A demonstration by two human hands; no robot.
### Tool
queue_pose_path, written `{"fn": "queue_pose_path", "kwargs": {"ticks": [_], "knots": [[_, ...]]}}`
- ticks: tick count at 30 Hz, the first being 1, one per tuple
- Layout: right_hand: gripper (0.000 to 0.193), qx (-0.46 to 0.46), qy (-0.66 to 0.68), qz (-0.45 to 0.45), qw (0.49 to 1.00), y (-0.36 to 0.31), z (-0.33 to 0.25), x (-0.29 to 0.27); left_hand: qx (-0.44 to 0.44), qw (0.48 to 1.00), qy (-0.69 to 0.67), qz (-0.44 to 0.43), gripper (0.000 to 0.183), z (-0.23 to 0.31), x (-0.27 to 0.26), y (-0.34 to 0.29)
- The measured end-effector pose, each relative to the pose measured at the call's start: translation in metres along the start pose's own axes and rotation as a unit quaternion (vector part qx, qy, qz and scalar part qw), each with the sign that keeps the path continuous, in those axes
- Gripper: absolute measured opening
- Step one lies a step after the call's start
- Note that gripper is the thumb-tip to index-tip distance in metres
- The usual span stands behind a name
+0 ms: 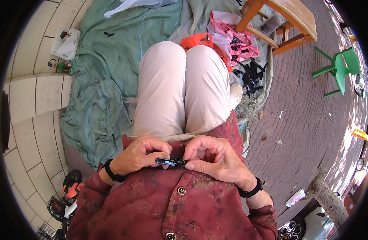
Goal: Manually assembling and connecting various black plastic shoe components or strap buckles.
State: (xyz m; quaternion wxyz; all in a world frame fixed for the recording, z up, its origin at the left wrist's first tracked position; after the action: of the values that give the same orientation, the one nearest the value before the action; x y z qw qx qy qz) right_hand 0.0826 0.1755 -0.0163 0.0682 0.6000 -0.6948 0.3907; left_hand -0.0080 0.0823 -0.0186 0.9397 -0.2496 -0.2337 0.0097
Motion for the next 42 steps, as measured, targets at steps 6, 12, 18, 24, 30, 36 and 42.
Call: {"fn": "queue_pose_path", "kwargs": {"ticks": [6, 12, 18, 24, 30, 36, 42], "knots": [[0.014, 0.011, -0.006, 0.0, 1.0, -0.004, 0.005, 0.004, 0.062, 0.997, 0.038, 0.031, 0.021, 0.008, 0.0, -0.008], [0.016, -0.002, -0.017, -0.012, 1.0, -0.008, 0.006, 0.003, 0.059, 0.996, -0.013, 0.069, 0.034, 0.016, 0.001, -0.011], [0.016, -0.021, 0.017, 0.043, 0.999, -0.006, 0.0, -0.005, -0.012, 0.989, -0.07, 0.133, 0.027, 0.003, -0.014, -0.007], [0.016, -0.09, 0.051, 0.08, 0.991, -0.001, -0.008, -0.009, 0.034, 0.99, -0.097, 0.1, 0.032, 0.007, -0.001, 0.006], [0.017, -0.187, -0.007, 0.145, 0.972, 0.006, -0.022, -0.011, 0.068, 0.982, -0.105, 0.145, 0.031, 0.007, 0.0, 0.017], [0.015, -0.295, -0.15, 0.219, 0.918, -0.001, -0.046, -0.01, 0.05, 0.972, 0.003, 0.229, 0.025, 0.008, -0.013, 0.016], [0.014, -0.264, -0.272, 0.178, 0.908, 0.008, -0.063, 0.005, 0.162, 0.898, 0.305, 0.272, 0.027, 0.037, -0.01, 0.009]]}}
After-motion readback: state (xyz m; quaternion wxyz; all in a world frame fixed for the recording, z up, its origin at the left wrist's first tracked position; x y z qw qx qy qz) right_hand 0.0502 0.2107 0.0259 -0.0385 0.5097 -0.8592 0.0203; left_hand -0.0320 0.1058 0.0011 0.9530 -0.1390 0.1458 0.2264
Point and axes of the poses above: each hand's wrist, its own y-axis towards the middle knuckle, its own x-axis out of the palm, z = x × y, the point moved 9 cm from there along y, towards the middle knuckle, and after that the axes turned 4 degrees about x, right-handed, at the moved point
